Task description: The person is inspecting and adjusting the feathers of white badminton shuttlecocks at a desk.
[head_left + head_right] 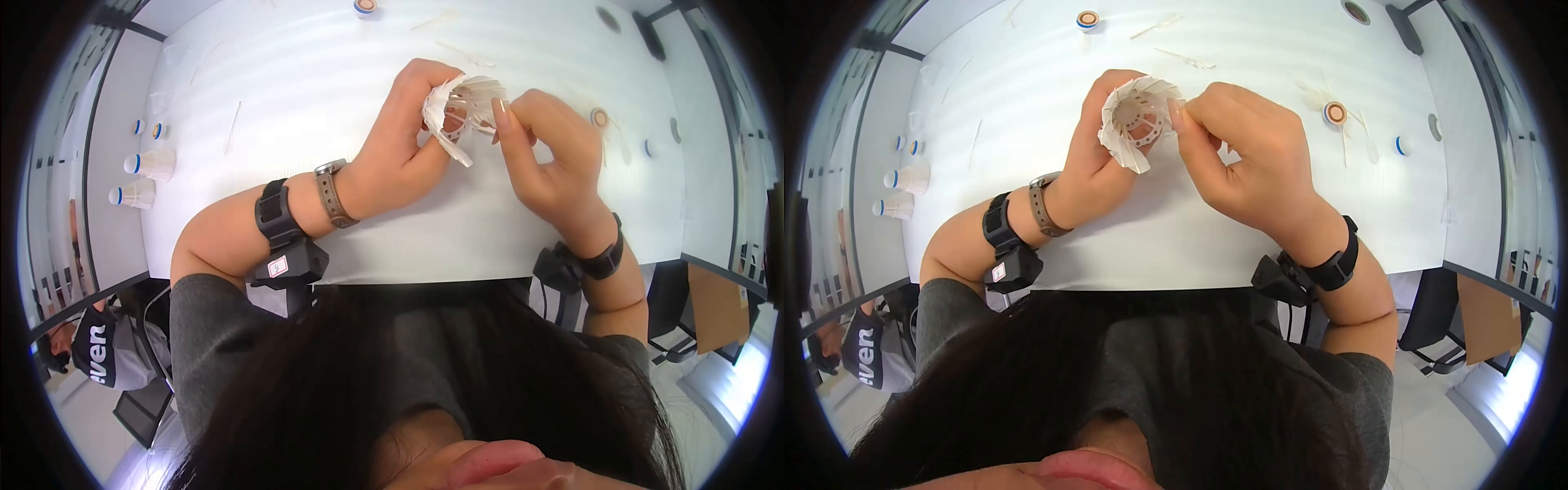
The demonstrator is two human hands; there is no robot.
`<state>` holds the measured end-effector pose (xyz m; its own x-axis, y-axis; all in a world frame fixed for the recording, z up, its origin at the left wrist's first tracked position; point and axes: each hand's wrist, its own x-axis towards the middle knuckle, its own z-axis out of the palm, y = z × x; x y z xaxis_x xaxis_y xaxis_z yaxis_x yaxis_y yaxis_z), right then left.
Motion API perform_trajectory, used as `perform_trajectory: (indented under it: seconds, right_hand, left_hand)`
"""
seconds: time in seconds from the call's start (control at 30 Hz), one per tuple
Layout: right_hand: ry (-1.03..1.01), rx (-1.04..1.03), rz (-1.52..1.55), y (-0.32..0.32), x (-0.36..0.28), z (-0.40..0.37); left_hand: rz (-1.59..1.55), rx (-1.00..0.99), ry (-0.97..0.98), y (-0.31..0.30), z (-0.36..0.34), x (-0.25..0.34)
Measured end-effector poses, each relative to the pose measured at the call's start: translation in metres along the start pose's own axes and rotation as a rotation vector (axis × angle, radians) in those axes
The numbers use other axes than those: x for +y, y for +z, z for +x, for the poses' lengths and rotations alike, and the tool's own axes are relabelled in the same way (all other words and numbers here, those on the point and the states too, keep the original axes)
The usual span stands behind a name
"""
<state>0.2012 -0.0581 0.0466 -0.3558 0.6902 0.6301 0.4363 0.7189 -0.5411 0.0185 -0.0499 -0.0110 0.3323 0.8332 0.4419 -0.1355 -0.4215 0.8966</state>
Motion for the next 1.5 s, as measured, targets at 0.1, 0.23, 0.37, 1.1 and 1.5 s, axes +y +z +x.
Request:
perform_trajectory:
  seconds: [0.1, 0.23, 0.37, 1.1, 1.5]
  right_hand:
    - [0.012, -0.005, 0.036, 0.001, 0.0, -0.002]
    - [-0.026, 0.017, 0.003, 0.004, 0.001, -0.001]
    - [-0.079, 0.025, -0.054, 0.0, 0.0, -0.002]
    - [0.075, 0.02, -0.078, -0.007, 0.008, 0.004]
    - [0.221, 0.027, 0.069, -0.004, 0.008, 0.0]
  left_hand:
    - [0.058, -0.029, -0.033, -0.002, -0.001, 0.005]
    - [0.089, -0.026, -0.016, -0.004, 0.001, 0.004]
    - [0.102, -0.043, 0.045, -0.002, 0.001, 0.005]
    - [0.069, -0.284, 0.066, -0.003, 0.002, 0.007]
    - [-0.066, -0.261, -0.014, 0.0, 0.001, 0.011]
